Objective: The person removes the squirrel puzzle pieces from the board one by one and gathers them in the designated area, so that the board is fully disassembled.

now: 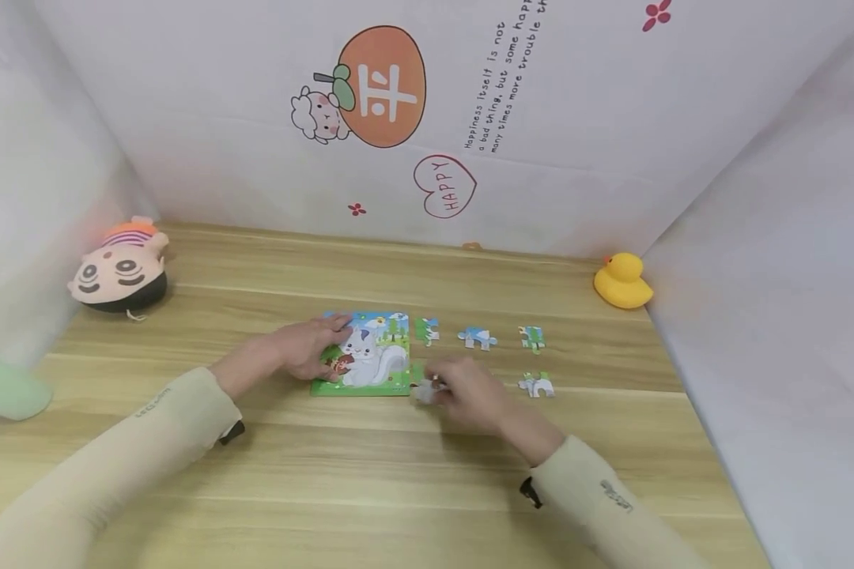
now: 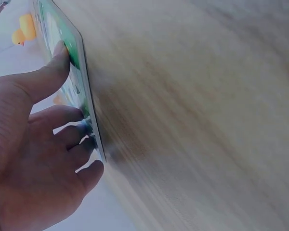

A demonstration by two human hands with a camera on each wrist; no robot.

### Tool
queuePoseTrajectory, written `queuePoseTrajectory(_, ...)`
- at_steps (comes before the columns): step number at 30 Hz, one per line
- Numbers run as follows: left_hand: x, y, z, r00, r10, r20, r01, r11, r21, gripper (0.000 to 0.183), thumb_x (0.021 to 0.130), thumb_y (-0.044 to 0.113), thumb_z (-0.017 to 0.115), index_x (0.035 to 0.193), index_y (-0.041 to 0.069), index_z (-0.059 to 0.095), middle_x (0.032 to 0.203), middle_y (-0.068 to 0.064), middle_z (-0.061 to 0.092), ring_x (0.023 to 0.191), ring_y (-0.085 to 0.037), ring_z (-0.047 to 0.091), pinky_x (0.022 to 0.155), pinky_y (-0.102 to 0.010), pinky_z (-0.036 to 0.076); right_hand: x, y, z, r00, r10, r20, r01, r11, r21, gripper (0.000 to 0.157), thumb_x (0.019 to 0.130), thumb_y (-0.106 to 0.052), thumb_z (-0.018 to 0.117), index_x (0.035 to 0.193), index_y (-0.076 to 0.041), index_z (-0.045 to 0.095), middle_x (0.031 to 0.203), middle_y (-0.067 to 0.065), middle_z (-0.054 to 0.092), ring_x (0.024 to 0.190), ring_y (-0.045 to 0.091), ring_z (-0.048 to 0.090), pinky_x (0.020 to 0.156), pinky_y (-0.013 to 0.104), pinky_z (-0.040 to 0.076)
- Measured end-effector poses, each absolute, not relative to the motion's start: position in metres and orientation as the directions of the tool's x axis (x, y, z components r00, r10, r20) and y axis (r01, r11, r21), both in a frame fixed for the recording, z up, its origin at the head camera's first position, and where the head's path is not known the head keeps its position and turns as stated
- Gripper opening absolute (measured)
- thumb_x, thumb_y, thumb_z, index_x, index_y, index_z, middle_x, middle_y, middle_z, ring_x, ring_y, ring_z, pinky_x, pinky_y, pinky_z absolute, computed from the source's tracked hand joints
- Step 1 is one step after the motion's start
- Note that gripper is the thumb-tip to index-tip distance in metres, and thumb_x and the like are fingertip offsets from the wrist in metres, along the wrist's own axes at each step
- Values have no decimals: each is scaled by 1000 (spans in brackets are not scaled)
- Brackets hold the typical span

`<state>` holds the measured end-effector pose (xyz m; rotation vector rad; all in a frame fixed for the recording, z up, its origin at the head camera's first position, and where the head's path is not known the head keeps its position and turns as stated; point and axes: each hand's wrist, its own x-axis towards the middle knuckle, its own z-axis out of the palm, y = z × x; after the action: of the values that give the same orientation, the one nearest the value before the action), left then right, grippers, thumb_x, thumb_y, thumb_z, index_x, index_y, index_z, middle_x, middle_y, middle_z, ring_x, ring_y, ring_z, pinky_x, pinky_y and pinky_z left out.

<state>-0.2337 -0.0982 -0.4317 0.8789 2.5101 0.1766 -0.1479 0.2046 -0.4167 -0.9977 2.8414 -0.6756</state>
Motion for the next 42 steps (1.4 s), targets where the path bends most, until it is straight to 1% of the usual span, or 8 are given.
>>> queuePoseTrajectory(3,-233,-100,-430,-677,620,-398,558,784,272,90,98,40,71,163,-1,25,176,-20,11,165,-38,11,136,-52,14,-149,227,-411,-815,-577,55,-544,730,-414,13,89,3,75,94,-8,72,81,1,70,70,7,55,61,20,49)
queuePoseTrajectory(9,-232,-100,-428,-676,617,-403,558,786,268,90,98,41,70,164,0,24,175,-21,9,165,-38,10,136,-52,14,-150,255,-400,-838,-543,56,-523,770,-366,9,90,1,76,90,-8,78,81,0,75,69,1,56,60,18,50)
queuePoseTrajectory(12,-231,-99,-428,-677,617,-401,557,786,270,89,98,40,70,164,0,25,175,-21,10,165,-38,10,136,-52,14,-148,265,-398,-842,-539,28,-510,778,-368,9,89,0,78,87,-9,77,77,-3,72,67,1,52,58,18,47)
queuePoseTrajectory(19,-231,-98,-428,-680,615,-399,549,788,279,90,98,41,70,164,0,24,176,-20,9,165,-37,9,136,-52,13,-137,282,-409,-776,-581,-244,-430,771,-469,16,92,-7,77,83,-20,74,75,-12,65,66,-3,48,58,17,45)
queuePoseTrajectory(21,-232,-98,-427,-679,618,-397,553,786,277,90,98,40,70,164,0,24,176,-20,10,165,-38,9,136,-52,13,-134,283,-414,-760,-591,-273,-425,768,-480,14,91,-9,78,83,-20,73,76,-12,64,67,-2,47,59,17,44)
queuePoseTrajectory(27,-233,-99,-427,-673,624,-397,567,780,266,89,98,41,71,163,0,26,175,-21,11,165,-37,10,136,-52,14,-129,279,-425,-764,-592,-256,-445,771,-455,11,88,-9,81,90,-17,74,81,-11,65,71,-1,50,62,18,46)
queuePoseTrajectory(31,-232,-99,-428,-670,628,-396,564,777,279,89,98,41,71,163,1,26,175,-21,11,165,-37,11,136,-52,14,-128,275,-429,-781,-570,-256,-443,794,-417,15,87,-7,81,96,-16,73,85,-10,67,74,-2,53,64,18,48)
queuePoseTrajectory(42,-233,-102,-431,-681,621,-389,553,784,283,89,97,40,72,163,1,27,176,-20,11,165,-37,11,136,-52,15,-127,266,-432,-806,-553,-211,-498,827,-262,20,85,-4,82,96,-18,73,85,-10,67,74,1,53,64,21,46)
